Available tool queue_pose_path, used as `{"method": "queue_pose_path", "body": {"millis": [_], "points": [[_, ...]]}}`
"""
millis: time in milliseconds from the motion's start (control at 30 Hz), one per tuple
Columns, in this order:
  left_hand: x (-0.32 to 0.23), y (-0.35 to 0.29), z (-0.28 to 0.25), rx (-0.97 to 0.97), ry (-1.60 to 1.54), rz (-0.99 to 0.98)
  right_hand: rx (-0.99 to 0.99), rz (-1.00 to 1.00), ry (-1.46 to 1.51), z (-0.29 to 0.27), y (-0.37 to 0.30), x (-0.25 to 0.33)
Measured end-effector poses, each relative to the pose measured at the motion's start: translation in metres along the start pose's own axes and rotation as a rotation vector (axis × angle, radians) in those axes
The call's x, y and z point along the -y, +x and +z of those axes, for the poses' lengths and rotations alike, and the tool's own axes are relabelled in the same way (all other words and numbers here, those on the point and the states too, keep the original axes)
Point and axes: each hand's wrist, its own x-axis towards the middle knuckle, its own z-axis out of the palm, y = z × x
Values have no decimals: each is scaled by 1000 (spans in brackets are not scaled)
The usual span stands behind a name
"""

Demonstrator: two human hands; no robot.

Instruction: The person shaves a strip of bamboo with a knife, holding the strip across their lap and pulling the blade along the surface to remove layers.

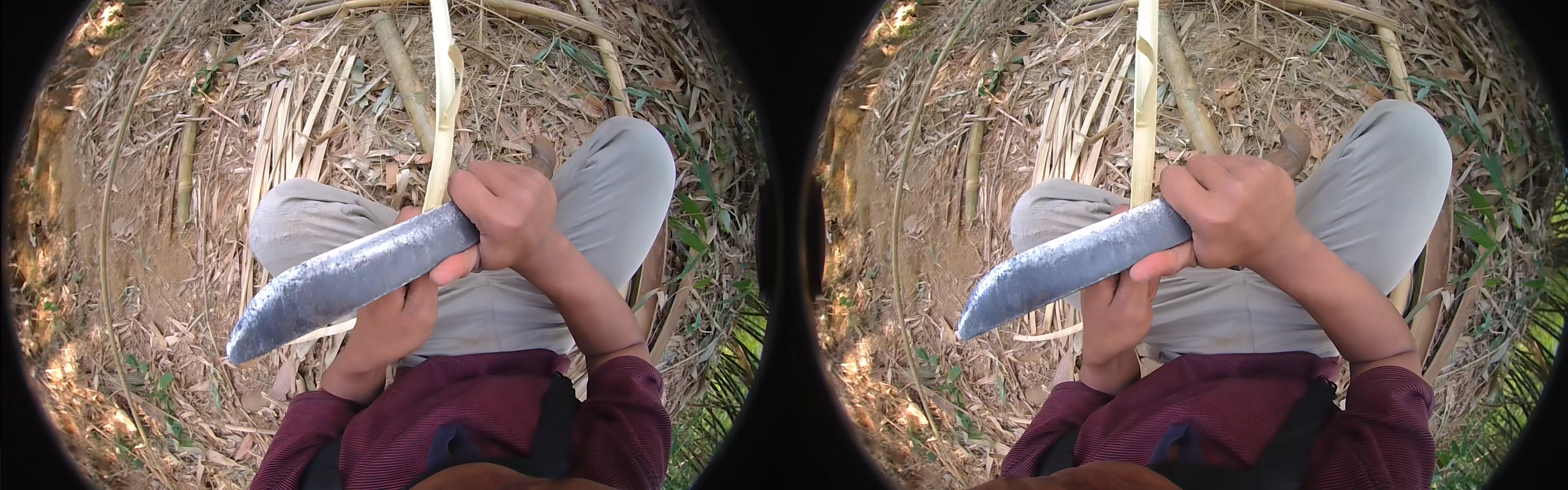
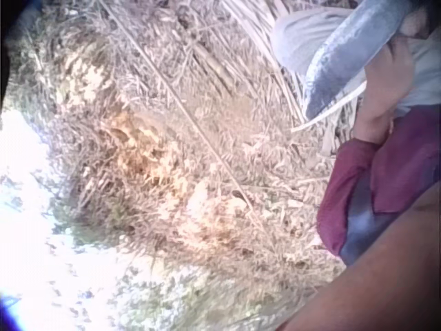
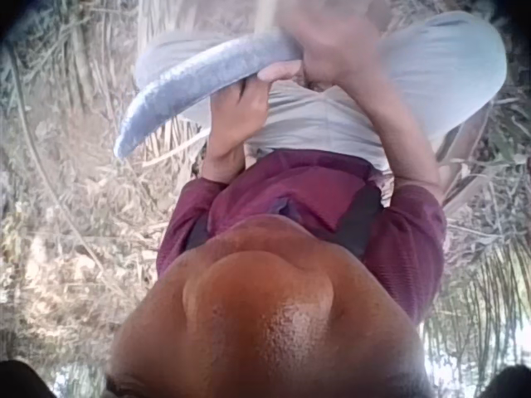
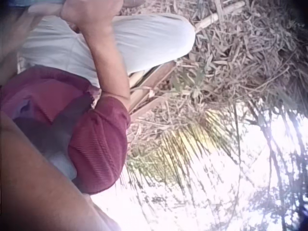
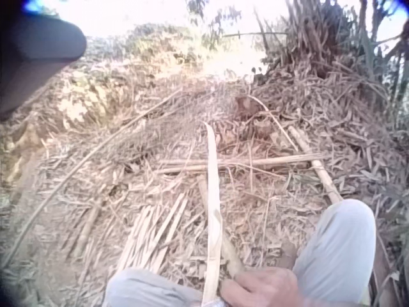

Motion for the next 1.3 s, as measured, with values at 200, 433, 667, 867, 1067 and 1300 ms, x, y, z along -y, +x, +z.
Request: {"method": "queue_pose_path", "body": {"millis": [200,433,667,867,1067,1300], "points": [[-27,-9,3,141,-219,-265,-53,485,43,-1,8,-50],[-18,15,3,110,-492,-367,17,411,339,-21,1,-12],[-18,1,-15,-60,-274,-158,60,277,113,-13,-13,43],[-9,-2,-20,-59,-241,-6,51,183,88,-8,1,42],[3,-15,-12,-63,45,135,128,38,-154,-22,2,30],[-1,-18,-9,-90,-98,3,22,-105,-169,-19,13,15]]}}
